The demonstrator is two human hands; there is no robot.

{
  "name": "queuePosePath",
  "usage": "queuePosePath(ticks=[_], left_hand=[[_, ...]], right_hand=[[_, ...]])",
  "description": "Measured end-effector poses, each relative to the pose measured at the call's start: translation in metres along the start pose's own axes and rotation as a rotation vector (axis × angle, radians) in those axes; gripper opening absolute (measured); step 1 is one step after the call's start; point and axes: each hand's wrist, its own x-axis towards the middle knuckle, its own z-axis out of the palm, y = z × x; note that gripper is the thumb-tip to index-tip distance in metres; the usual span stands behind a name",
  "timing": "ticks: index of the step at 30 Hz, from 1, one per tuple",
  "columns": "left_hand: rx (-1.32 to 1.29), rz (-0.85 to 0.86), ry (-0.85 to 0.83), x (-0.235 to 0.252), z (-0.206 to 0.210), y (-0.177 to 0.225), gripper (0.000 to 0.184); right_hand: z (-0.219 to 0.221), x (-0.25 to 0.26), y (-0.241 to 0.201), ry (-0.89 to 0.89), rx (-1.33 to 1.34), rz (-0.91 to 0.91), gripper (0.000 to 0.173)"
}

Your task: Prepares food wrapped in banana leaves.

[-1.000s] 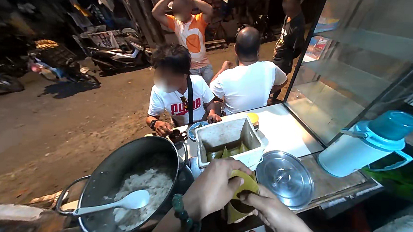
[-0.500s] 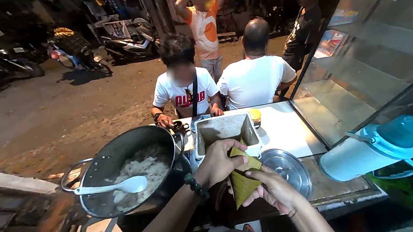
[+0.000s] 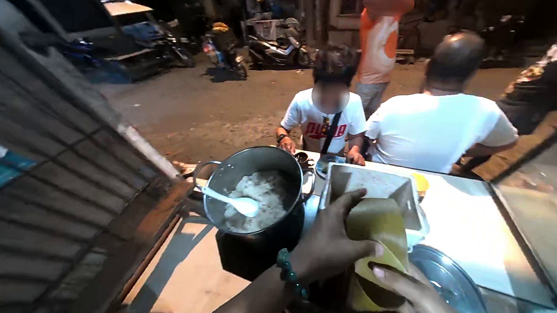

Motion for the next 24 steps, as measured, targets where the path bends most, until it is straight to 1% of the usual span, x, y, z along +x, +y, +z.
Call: queuePosePath(ticks=[2,4,6,7,8,9,10,12,13,15,16,18,19,21,22,24], left_hand=[[0.086,0.005,0.006,-0.002,-0.015,-0.002,0.081],[0.256,0.04,0.05,-0.001,-0.044,-0.004,0.07],[0.61,0.071,0.09,0.0,-0.094,-0.006,0.057],[0.815,0.06,0.068,0.0,-0.126,-0.008,0.049],[1.0,0.009,0.002,0.0,-0.157,-0.012,0.043],[1.145,-0.116,-0.106,0.0,-0.185,-0.017,0.04],[1.271,-0.256,-0.23,0.001,-0.206,-0.027,0.041],[1.456,-0.479,-0.466,0.002,-0.233,-0.05,0.043],[1.479,-0.528,-0.546,0.002,-0.241,-0.056,0.041],[1.451,-0.538,-0.632,0.002,-0.25,-0.058,0.031],[1.433,-0.503,-0.657,0.002,-0.254,-0.055,0.026],[1.434,-0.377,-0.676,0.003,-0.264,-0.049,0.024],[1.45,-0.263,-0.664,0.005,-0.271,-0.047,0.024],[1.451,0.057,-0.592,0.014,-0.284,-0.052,0.021],[1.455,0.144,-0.574,0.021,-0.284,-0.052,0.02],[1.495,0.183,-0.579,0.036,-0.271,-0.047,0.018]], right_hand=[[0.021,0.012,-0.001,0.091,0.061,0.063,0.027],[0.037,0.025,0.0,0.145,0.054,0.091,0.026],[0.043,0.039,0.002,0.158,0.09,0.06,0.029],[0.046,0.046,0.002,0.209,0.114,0.033,0.029],[0.05,0.054,0.001,0.286,0.14,0.004,0.027],[0.051,0.063,0.0,0.319,0.197,-0.034,0.029],[0.054,0.074,-0.001,0.354,0.243,-0.065,0.031],[0.071,0.097,-0.006,0.429,0.285,-0.111,0.032],[0.082,0.109,-0.007,0.456,0.293,-0.136,0.032],[0.104,0.133,-0.008,0.502,0.282,-0.192,0.03],[0.115,0.144,-0.006,0.532,0.255,-0.214,0.029],[0.134,0.164,0.001,0.567,0.196,-0.276,0.028],[0.143,0.173,0.005,0.571,0.17,-0.311,0.028],[0.163,0.189,0.019,0.589,0.11,-0.395,0.028],[0.173,0.196,0.027,0.63,0.058,-0.445,0.027],[0.188,0.205,0.045,0.732,-0.081,-0.557,0.027]])
